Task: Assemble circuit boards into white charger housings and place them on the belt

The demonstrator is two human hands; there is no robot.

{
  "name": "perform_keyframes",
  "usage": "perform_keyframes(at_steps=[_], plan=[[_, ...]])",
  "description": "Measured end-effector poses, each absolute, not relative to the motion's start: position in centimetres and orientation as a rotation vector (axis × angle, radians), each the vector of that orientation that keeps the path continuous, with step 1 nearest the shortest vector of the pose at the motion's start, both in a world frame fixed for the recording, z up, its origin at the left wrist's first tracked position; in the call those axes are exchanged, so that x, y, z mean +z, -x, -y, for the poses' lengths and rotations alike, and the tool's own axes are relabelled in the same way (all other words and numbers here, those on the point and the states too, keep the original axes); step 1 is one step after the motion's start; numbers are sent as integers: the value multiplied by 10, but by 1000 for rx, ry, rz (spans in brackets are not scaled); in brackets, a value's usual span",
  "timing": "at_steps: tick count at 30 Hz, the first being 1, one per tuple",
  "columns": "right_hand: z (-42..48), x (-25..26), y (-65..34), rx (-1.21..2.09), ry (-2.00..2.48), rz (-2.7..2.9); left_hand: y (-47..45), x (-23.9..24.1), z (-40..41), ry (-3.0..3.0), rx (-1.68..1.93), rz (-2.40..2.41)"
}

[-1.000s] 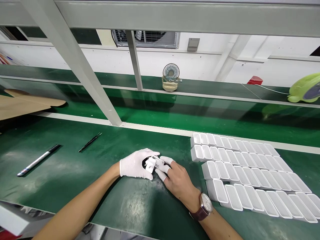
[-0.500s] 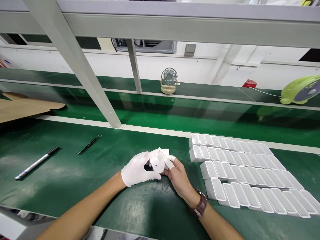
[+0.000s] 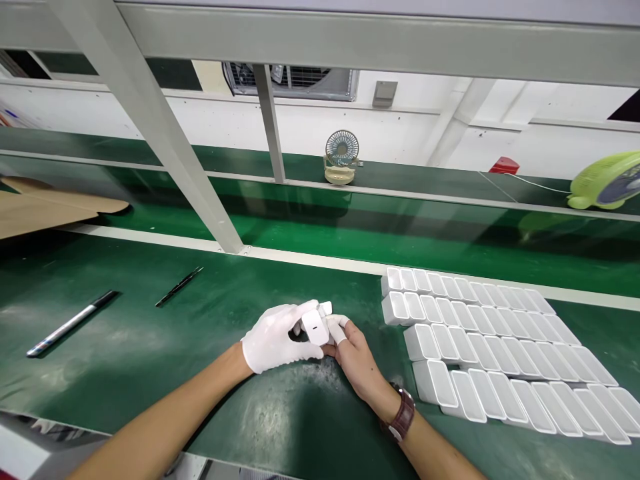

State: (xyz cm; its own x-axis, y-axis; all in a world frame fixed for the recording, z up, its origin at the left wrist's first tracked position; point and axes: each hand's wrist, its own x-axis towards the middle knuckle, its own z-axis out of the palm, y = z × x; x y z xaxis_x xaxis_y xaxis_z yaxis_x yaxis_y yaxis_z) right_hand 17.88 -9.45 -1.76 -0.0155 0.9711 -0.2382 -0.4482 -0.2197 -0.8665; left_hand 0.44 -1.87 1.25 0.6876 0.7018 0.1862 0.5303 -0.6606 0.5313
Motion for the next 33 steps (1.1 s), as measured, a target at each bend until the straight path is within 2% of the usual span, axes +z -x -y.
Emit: perform_keyframes(at_steps=[6,12,15,25,33], plan=[[94,-19,-183,1360,1069,816,-3,15,17,-2439,543,-964],[97,-14,-190,609,1247,1362,-3,14,12,-2367,559,-976],[98,-12,-192,389,1238,1606,-4,9,8,-2326,570,-1014],[95,-26,-200,288,1283,1983,-4,3,1,-2299,527,-962],[89,8,-198,136,1146,1863,7,12,-5,-2164,678,-957]])
